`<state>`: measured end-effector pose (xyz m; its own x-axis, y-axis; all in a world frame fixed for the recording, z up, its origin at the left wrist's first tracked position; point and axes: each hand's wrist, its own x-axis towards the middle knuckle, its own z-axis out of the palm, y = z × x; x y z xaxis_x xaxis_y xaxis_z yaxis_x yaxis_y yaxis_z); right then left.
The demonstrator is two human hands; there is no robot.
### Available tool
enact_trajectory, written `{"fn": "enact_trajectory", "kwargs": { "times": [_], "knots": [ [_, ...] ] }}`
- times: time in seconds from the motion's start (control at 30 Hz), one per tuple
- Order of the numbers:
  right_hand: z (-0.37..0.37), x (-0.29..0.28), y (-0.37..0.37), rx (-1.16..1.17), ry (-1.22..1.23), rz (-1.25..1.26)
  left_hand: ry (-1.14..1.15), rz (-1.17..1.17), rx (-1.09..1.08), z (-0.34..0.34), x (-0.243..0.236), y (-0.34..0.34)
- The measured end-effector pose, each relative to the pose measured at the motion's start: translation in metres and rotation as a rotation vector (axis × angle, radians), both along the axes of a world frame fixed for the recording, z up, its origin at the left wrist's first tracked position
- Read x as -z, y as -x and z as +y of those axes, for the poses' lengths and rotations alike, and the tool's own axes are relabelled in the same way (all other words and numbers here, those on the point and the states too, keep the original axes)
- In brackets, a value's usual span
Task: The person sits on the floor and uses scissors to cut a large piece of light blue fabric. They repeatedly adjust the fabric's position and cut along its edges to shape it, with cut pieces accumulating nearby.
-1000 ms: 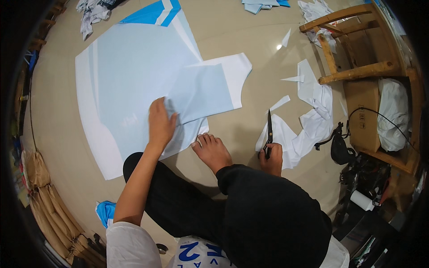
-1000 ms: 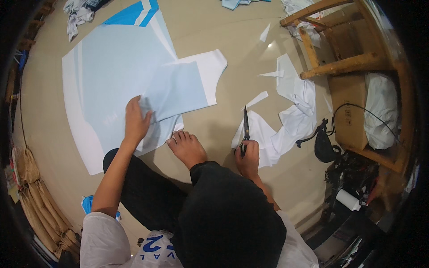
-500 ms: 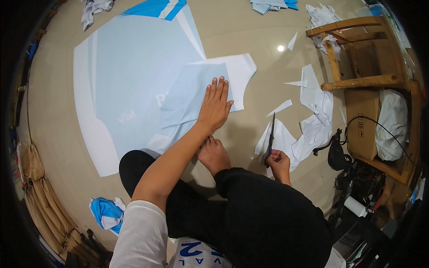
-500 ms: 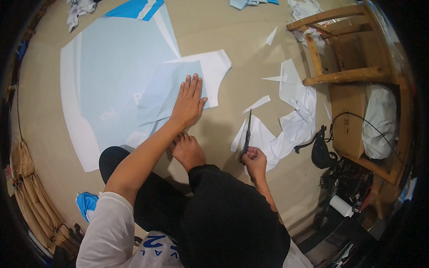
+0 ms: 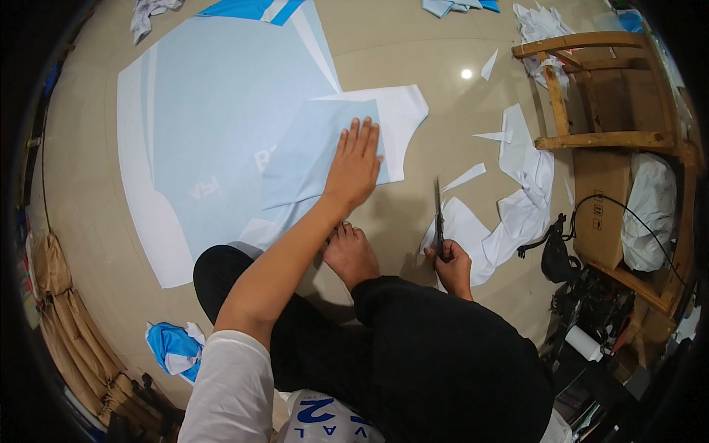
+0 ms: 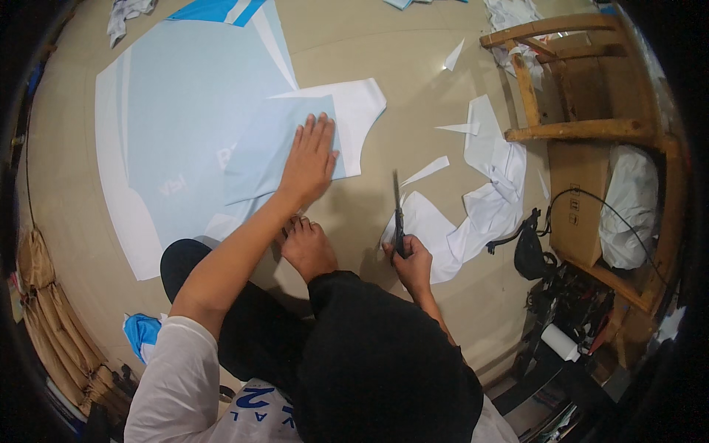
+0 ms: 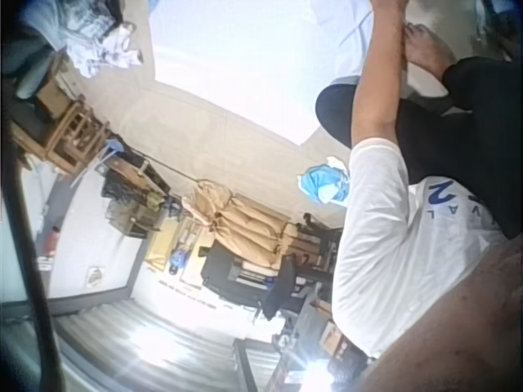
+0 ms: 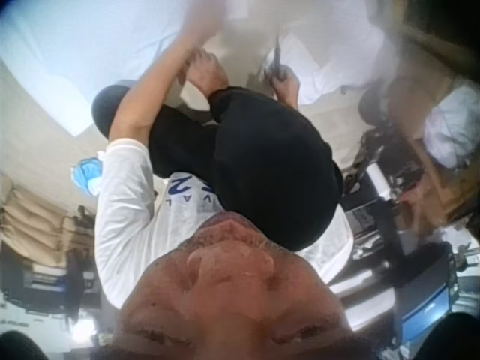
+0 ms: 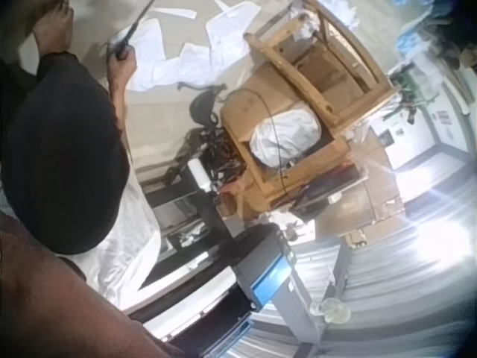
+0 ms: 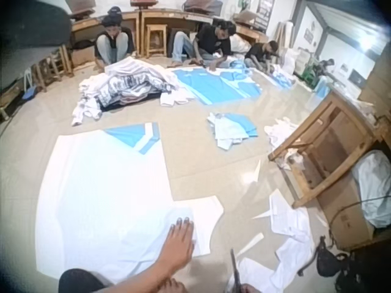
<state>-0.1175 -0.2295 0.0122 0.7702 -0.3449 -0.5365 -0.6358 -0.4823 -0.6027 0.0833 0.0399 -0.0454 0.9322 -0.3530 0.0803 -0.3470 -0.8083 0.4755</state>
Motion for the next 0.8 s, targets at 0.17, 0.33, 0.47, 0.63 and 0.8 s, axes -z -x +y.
{"fn": "enact_trajectory", "kwargs": {
  "times": [0.17,0.33,0.47,0.63,0.8],
  "knots": [
    [0.004,-0.003,-0.007,-0.125,0.196,-0.19,0.022,-0.092,-0.158,0.012,0.004,-0.054],
    [0.0,-0.008,-0.01,-0.324,0.294,-0.202,0.119,-0.196,-0.181,0.03,-0.001,-0.091],
    [0.001,-0.022,-0.021,-0.398,0.301,0.001,0.152,-0.223,-0.172,0.035,-0.002,-0.108],
    [0.007,-0.053,-0.074,-0.513,0.389,0.238,0.223,-0.196,-0.211,0.035,0.0,-0.116],
    [0.031,-0.027,-0.192,-0.565,0.28,-0.455,0.258,-0.156,-0.219,0.04,-0.001,-0.118]
  ]
}}
